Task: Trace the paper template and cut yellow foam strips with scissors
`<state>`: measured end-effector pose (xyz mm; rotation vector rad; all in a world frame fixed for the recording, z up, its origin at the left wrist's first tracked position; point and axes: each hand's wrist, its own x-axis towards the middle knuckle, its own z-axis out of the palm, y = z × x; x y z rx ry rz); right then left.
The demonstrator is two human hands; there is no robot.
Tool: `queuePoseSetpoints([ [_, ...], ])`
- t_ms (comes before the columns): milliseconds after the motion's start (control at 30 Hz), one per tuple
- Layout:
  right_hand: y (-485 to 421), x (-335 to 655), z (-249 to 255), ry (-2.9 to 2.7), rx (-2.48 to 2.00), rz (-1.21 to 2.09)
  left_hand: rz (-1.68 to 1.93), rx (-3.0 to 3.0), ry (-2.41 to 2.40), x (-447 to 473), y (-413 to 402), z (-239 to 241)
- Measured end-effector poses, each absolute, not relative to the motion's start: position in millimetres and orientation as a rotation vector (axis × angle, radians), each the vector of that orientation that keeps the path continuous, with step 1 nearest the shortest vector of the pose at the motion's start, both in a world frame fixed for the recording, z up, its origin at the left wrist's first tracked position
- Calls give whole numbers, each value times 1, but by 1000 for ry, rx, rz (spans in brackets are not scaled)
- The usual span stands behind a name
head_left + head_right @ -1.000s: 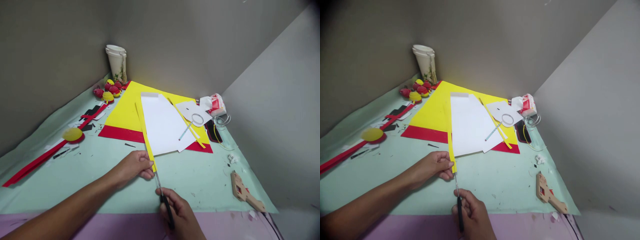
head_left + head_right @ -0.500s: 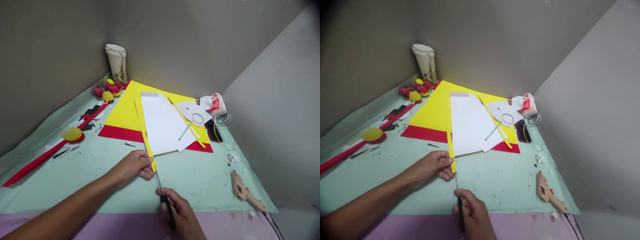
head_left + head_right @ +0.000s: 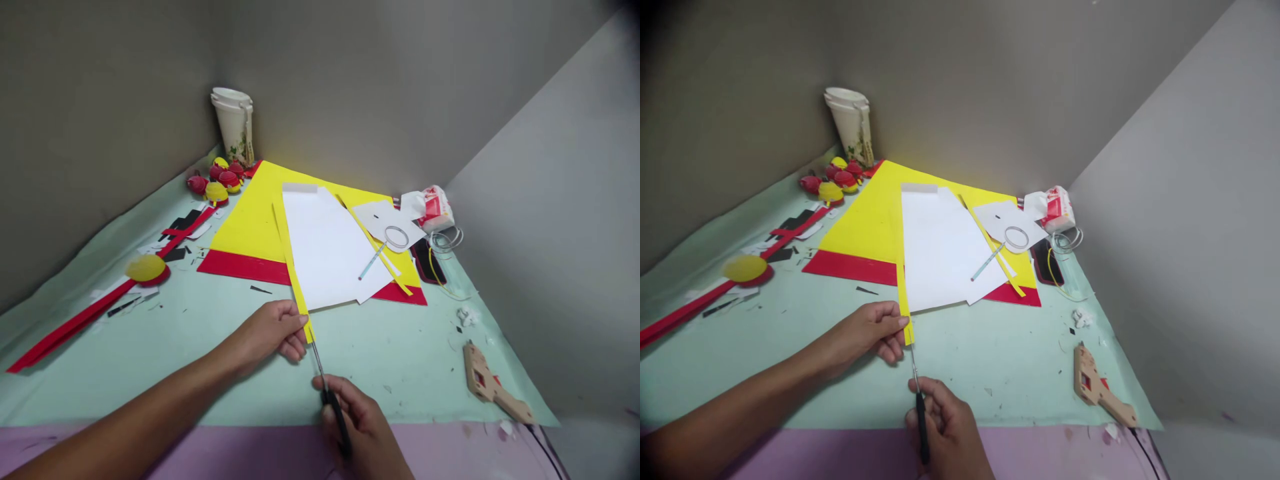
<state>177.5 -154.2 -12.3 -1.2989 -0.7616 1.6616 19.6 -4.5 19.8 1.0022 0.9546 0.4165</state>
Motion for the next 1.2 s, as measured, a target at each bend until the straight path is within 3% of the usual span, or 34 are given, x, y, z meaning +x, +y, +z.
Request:
queuePoseSetpoints([
  [1200, -153, 174, -6, -749, -1288, 1672, 425, 987, 971, 21, -5, 21],
])
